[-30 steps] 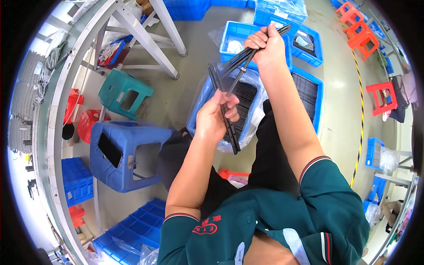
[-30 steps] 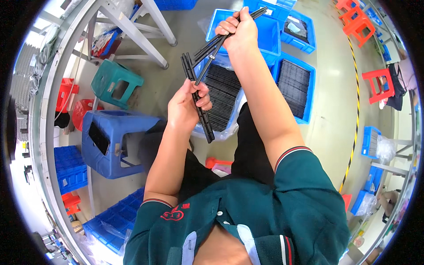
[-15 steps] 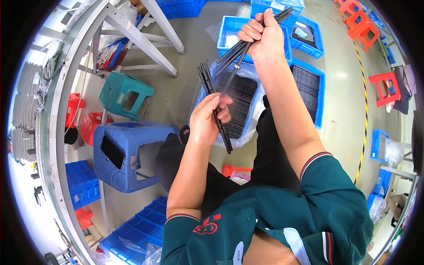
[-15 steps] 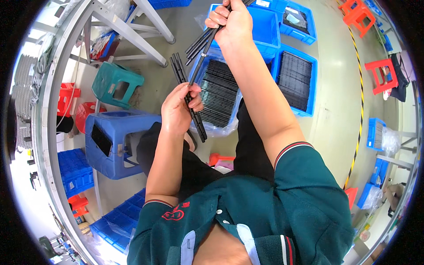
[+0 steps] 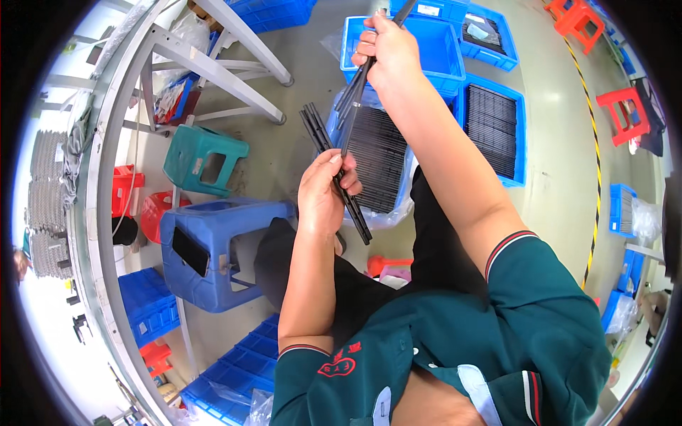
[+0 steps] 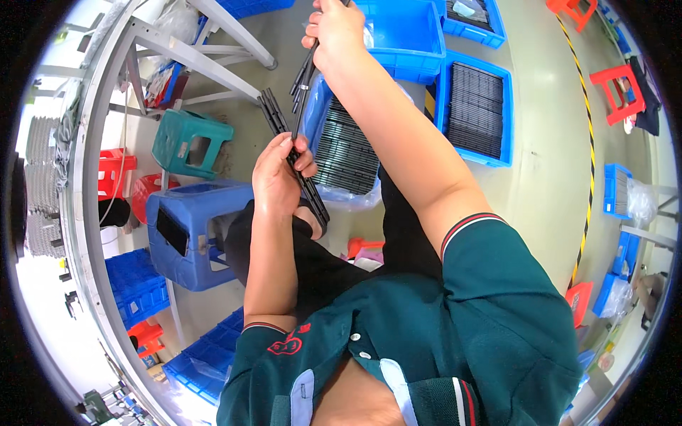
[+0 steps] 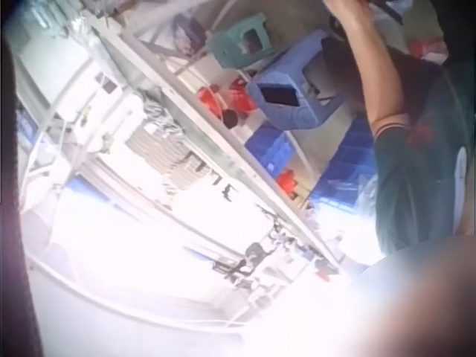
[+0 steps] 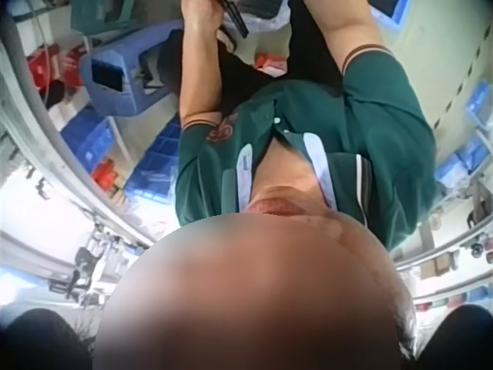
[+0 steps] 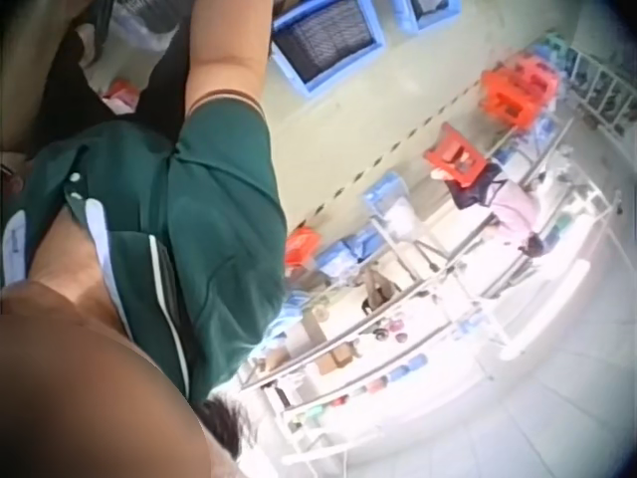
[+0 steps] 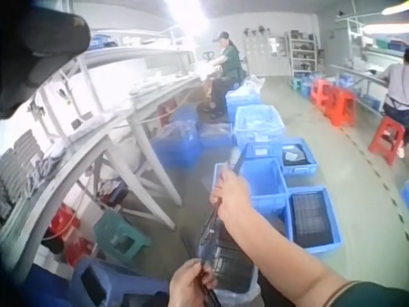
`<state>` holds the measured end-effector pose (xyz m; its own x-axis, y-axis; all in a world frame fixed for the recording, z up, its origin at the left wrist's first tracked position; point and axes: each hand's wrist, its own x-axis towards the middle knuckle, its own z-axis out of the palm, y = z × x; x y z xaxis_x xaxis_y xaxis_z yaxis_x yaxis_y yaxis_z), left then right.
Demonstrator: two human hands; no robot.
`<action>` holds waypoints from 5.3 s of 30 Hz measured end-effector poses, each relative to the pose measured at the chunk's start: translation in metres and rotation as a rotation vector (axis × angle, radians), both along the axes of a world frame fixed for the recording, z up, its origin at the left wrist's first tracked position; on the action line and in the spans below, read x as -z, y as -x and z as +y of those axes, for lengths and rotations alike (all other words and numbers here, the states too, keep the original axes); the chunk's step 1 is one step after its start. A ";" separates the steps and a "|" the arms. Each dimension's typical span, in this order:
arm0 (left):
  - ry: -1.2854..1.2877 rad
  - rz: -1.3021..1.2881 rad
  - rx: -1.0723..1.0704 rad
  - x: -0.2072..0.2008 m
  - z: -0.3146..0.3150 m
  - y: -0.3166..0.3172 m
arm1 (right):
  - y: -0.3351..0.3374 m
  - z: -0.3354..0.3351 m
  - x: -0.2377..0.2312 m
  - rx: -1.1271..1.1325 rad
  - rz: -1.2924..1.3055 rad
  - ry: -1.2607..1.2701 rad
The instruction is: The recorder is sorting and counting black plastic rods into plastic bags on a factory floor.
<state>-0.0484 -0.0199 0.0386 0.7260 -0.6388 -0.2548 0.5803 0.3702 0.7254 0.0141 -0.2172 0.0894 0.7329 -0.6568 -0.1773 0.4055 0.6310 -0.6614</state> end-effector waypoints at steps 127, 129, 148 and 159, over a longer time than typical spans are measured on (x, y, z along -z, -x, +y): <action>0.156 -0.276 -0.040 -0.041 0.024 0.027 | -0.018 0.056 0.055 -0.617 -0.164 -0.379; 0.162 -0.160 0.005 -0.035 0.025 0.023 | -0.016 0.050 0.052 -0.624 -0.187 -0.333; 0.276 -0.121 0.068 -0.034 0.030 0.022 | -0.003 0.041 0.034 -0.679 -0.362 -0.219; 0.257 -0.187 0.080 -0.034 0.032 0.024 | 0.001 0.036 0.018 -0.665 -0.455 -0.145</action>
<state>-0.0724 0.0124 0.0726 0.6901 -0.7216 0.0557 0.4802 0.5141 0.7107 0.0128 -0.1809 0.0712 0.9820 -0.0526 0.1816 0.1251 0.9009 -0.4156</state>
